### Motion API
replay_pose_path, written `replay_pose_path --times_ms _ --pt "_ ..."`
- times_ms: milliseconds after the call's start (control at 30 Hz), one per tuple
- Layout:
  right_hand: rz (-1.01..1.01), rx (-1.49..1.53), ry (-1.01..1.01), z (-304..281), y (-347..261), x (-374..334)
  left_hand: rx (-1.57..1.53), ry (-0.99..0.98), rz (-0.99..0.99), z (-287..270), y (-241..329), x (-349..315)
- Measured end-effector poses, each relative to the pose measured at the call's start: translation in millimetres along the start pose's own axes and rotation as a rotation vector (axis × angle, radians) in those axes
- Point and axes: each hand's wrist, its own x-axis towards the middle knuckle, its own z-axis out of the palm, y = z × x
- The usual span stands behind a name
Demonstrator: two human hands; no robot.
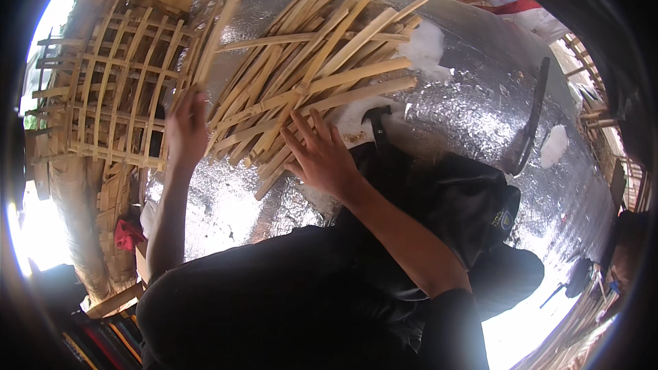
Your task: The person sorts through thin bamboo slats on a reflective surface, picking them up, arranging them into bundles, and using a small knife to trim or scrape some of the slats.
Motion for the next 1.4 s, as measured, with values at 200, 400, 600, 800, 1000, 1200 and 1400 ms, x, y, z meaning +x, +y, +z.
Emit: replay_pose_path --times_ms 200,400,600,800,1000,1200,1400 --pt "0.228 0.085 -0.046 -12 -5 -67 0.123 -0.139 0.100 125 -50 88" --pt "0.226 0.074 -0.032 8 3 -95 0.261 -0.451 -0.071 149 -64 124" --pt "0.282 0.063 0.013 16 10 -93 0.272 -0.227 0.079 146 -63 117" --pt "0.278 0.054 0.014 13 6 -96 0.230 -0.303 0.020 163 -67 142" --pt "0.321 0.141 0.164 22 6 -92 0.318 -0.376 -0.295 142 -54 131" --pt "0.339 0.138 0.121 13 9 -88 0.231 -0.335 -0.061 141 -8 63" --pt "0.320 0.133 0.156 12 12 -88 0.338 -0.266 0.206 150 81 13"
